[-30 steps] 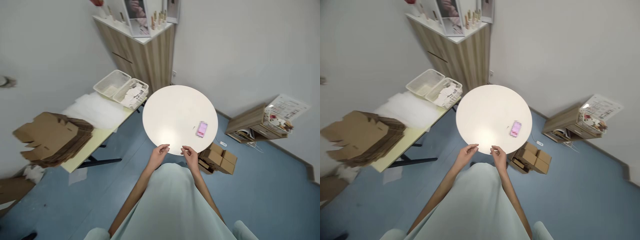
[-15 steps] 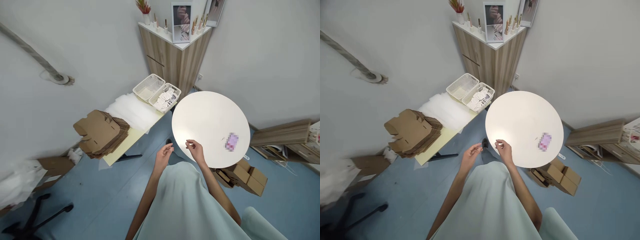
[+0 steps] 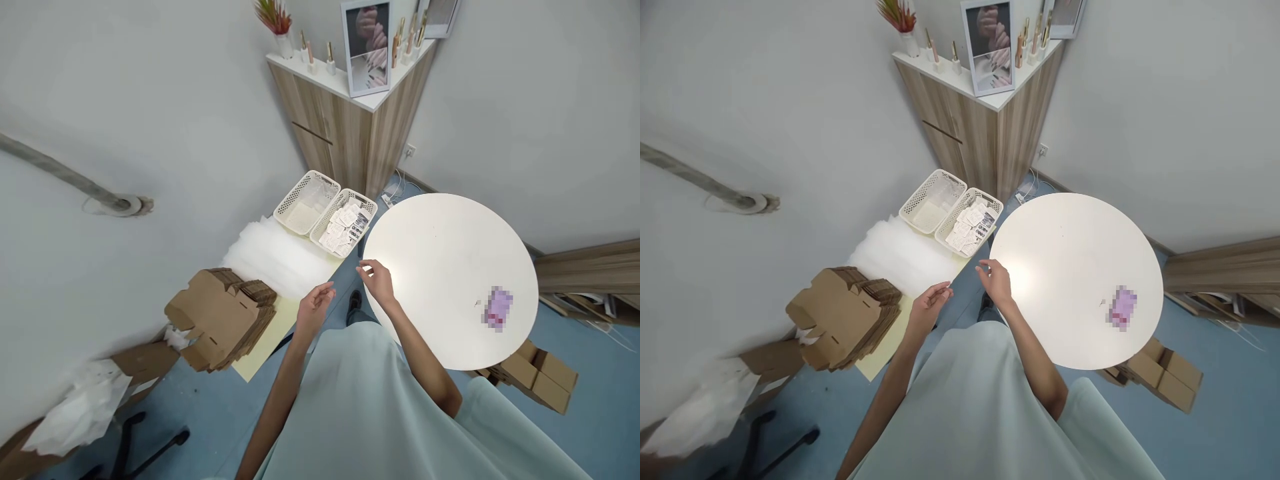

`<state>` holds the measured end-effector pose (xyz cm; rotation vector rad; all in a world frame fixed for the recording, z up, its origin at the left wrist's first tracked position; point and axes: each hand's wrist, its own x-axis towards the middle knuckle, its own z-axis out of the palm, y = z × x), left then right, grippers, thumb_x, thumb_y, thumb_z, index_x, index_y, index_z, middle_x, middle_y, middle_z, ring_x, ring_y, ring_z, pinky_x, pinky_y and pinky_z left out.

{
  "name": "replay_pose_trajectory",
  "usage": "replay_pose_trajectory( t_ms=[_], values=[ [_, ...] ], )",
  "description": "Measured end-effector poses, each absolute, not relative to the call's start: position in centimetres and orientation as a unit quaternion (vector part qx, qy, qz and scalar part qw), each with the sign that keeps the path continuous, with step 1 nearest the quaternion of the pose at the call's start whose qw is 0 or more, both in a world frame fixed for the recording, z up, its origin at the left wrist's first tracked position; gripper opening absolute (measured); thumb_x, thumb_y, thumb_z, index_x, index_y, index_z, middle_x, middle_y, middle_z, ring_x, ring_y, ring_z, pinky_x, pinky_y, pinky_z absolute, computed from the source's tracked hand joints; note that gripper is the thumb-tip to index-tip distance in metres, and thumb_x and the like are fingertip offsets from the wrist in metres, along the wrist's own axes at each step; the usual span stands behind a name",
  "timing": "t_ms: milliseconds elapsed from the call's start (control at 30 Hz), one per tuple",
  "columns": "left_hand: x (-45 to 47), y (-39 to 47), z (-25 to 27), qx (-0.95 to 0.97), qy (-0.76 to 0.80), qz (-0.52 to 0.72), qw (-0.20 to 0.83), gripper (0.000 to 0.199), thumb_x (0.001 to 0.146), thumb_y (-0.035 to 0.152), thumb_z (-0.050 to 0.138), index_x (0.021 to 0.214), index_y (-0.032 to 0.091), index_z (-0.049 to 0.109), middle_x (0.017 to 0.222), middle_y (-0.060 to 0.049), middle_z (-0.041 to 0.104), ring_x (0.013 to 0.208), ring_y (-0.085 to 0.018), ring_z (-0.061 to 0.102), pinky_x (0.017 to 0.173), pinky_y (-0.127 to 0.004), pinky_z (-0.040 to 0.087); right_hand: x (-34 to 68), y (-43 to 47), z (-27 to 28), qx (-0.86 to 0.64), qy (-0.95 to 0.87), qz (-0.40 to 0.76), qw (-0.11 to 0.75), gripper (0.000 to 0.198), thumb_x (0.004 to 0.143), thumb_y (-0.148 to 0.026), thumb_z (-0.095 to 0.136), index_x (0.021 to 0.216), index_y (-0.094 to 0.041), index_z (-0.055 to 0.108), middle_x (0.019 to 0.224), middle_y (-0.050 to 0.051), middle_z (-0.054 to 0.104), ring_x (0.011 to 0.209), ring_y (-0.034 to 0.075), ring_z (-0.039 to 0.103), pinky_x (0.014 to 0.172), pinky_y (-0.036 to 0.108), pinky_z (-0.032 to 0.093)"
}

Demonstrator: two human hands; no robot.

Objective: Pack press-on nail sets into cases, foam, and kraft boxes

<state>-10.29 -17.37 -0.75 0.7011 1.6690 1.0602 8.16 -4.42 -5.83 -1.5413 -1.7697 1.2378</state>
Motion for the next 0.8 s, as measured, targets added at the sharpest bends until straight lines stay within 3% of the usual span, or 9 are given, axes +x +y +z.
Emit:
replay_pose_trajectory(
  t_ms=[200,400,633,800],
  values=[
    [-13.3,-14.6,-2.2,0.256,0.667,0.462,0.525,0.053,0.089,0.057,0.075,0.127,0.02,0.074,0.115,-0.011,0.081,0.112,-0.027,0.076,0.109,-0.046,0.058,3.1,1.4,-7.2,-0.59,-0.705,0.37,0.135,0.033,0.103,-0.04,0.063,0.13,-0.024,0.074,0.137,0.008,0.074,0.086,0.021,0.074,0.086,0.037,0.059],
    [-16.3,-10.5,-2.2,0.268,0.63,0.465,0.561,0.052,0.088,0.055,0.076,0.127,0.019,0.075,0.116,-0.012,0.08,0.111,-0.027,0.076,0.11,-0.045,0.057,-1.2,6.0,-9.0,-0.612,-0.753,0.243,0.004,0.037,0.108,-0.036,0.059,0.142,-0.02,0.066,0.146,0.013,0.067,0.118,0.028,0.07,0.092,0.034,0.054],
    [-20.0,-7.6,-2.0,0.274,0.601,0.481,0.577,0.049,0.089,0.051,0.075,0.126,0.018,0.074,0.111,-0.01,0.08,0.111,-0.026,0.076,0.108,-0.043,0.056,-4.8,10.0,-12.6,-0.566,-0.802,0.11,-0.159,0.033,0.102,-0.008,0.051,0.124,-0.009,0.076,0.13,0.023,0.072,0.131,0.033,0.057,0.111,0.043,0.039],
    [-21.9,-7.7,-3.1,0.252,0.599,0.484,0.586,0.05,0.089,0.054,0.075,0.124,0.018,0.075,0.111,-0.01,0.081,0.11,-0.026,0.076,0.105,-0.042,0.057,-5.6,11.3,-15.4,-0.556,-0.796,0.077,-0.228,0.037,0.095,-0.004,0.055,0.124,-0.007,0.078,0.133,0.025,0.072,0.129,0.035,0.056,0.111,0.045,0.035]
  ],
)
